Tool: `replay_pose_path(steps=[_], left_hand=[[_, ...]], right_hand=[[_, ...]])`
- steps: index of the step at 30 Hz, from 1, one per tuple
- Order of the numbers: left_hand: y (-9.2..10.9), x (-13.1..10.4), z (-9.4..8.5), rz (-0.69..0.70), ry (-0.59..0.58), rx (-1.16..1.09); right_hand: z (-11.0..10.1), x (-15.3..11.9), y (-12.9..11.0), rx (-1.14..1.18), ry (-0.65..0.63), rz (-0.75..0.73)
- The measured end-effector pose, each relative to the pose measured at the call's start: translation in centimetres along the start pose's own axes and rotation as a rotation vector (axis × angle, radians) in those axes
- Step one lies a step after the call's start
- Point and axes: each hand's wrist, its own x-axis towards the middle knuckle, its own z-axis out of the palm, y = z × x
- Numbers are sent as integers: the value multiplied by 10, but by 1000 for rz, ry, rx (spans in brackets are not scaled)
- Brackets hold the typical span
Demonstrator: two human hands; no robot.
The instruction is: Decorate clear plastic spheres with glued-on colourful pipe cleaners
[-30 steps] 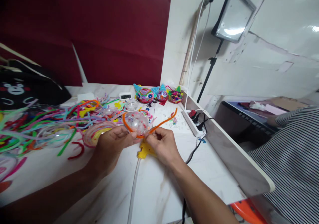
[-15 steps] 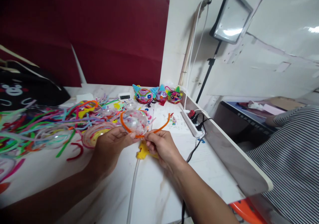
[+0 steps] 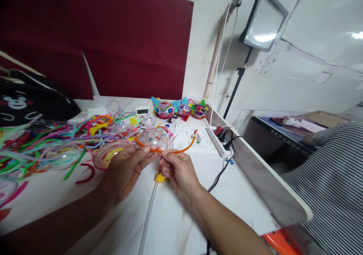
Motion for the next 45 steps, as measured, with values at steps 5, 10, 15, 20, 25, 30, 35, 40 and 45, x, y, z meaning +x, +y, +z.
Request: replay_pose_path(steps=[5, 10, 15, 20, 25, 30, 35, 40, 45], left_hand=[[4, 0, 2, 72, 45, 65], [4, -1, 3, 115, 52, 149], [1, -1, 1, 140, 54, 197], [-1, -2, -1, 116, 26, 238], [0, -5, 0, 96, 29, 235], [1, -8, 5, 43, 26, 190], [3, -12, 8, 0, 24, 137], [5, -12, 8, -3, 28, 108], [5, -11, 6, 0, 35, 84]], right_hand=[[-4, -8, -3, -561, 17, -257], [-10, -18, -8, -1243, 235, -1317], [-15, -19, -12, -1497, 165, -1552], [-13, -14, -13, -1625, 158, -1461], [-16, -9, -8, -1573, 95, -1369], [-16, -7, -3, -1527, 86, -1366], [-13, -8, -2, -1422, 65, -1373], [-12, -9, 1, -1265, 68, -1219], [-10, -9, 0, -1015, 122, -867]])
